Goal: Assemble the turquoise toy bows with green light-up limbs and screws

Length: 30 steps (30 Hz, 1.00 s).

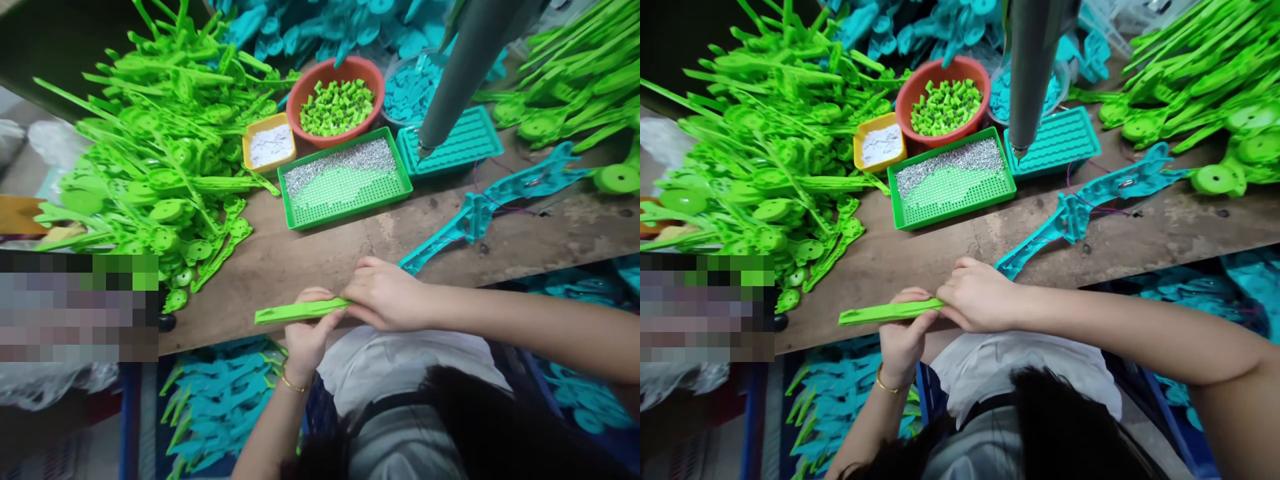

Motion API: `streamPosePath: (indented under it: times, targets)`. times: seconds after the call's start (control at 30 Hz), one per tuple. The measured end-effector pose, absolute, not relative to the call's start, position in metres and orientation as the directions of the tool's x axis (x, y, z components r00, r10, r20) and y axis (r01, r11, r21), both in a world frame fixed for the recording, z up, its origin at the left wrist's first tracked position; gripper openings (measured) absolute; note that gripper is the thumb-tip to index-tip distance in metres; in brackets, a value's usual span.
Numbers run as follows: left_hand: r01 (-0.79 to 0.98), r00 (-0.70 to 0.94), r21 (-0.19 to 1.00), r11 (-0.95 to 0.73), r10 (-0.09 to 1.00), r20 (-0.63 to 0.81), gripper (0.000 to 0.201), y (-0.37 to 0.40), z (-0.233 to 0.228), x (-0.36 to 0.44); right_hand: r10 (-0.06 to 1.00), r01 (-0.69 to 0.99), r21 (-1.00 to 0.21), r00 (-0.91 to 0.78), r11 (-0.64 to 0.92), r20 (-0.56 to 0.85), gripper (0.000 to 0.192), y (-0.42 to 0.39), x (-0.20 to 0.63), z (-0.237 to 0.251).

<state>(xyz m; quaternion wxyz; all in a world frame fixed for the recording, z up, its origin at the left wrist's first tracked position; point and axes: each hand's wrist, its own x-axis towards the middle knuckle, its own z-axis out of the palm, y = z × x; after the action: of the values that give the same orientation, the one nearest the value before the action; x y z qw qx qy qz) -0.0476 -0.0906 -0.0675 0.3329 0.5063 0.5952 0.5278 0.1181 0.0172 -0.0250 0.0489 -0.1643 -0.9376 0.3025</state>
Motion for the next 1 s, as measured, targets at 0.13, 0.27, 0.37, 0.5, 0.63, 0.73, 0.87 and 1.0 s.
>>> streamPosePath:
  times: [0.13, 0.27, 0.37, 0.5, 0.63, 0.73, 0.87, 1.0]
  targets:
    - [0.218, -0.186, 0.975, -0.029, 0.98, 0.071, 0.019, -0.091, -0.06, -0.059, 0.332, 0.276, -0.588, -0.943, 0.76, -0.015, 0.025, 0.016, 0.119, -0.026]
    - [0.244, -0.105, 0.969, -0.036, 0.992, 0.064, 0.018, -0.09, -0.055, -0.071, 0.35, 0.276, -0.639, -0.937, 0.718, -0.012, 0.021, 0.016, 0.118, -0.024]
    - [0.262, -0.082, 0.962, -0.077, 0.991, 0.102, 0.018, -0.088, -0.053, -0.073, 0.406, 0.297, -0.704, -0.914, 0.645, -0.013, 0.017, 0.015, 0.117, -0.022]
    - [0.213, -0.07, 0.972, -0.097, 0.991, 0.114, 0.019, -0.089, -0.056, -0.069, 0.453, 0.334, -0.749, -0.89, 0.572, -0.05, 0.012, 0.014, 0.113, -0.02]
    - [0.179, -0.096, 0.977, -0.115, 0.986, 0.133, 0.02, -0.089, -0.059, -0.068, 0.446, 0.3, -0.762, -0.895, 0.574, -0.016, 0.012, 0.014, 0.11, -0.021]
    - [0.195, -0.055, 0.977, -0.083, 0.994, 0.095, 0.02, -0.088, -0.059, -0.074, 0.422, 0.283, -0.737, -0.907, 0.614, 0.003, 0.015, 0.014, 0.11, -0.025]
    - [0.145, -0.006, 0.989, 0.006, 1.0, -0.005, 0.02, -0.088, -0.054, -0.086, 0.351, 0.247, -0.636, -0.936, 0.731, 0.039, 0.02, 0.018, 0.116, -0.029]
    - [0.125, -0.01, 0.992, -0.026, 1.0, 0.027, 0.016, -0.087, -0.048, -0.089, 0.345, 0.327, -0.403, -0.938, 0.855, -0.028, 0.036, 0.027, 0.133, -0.024]
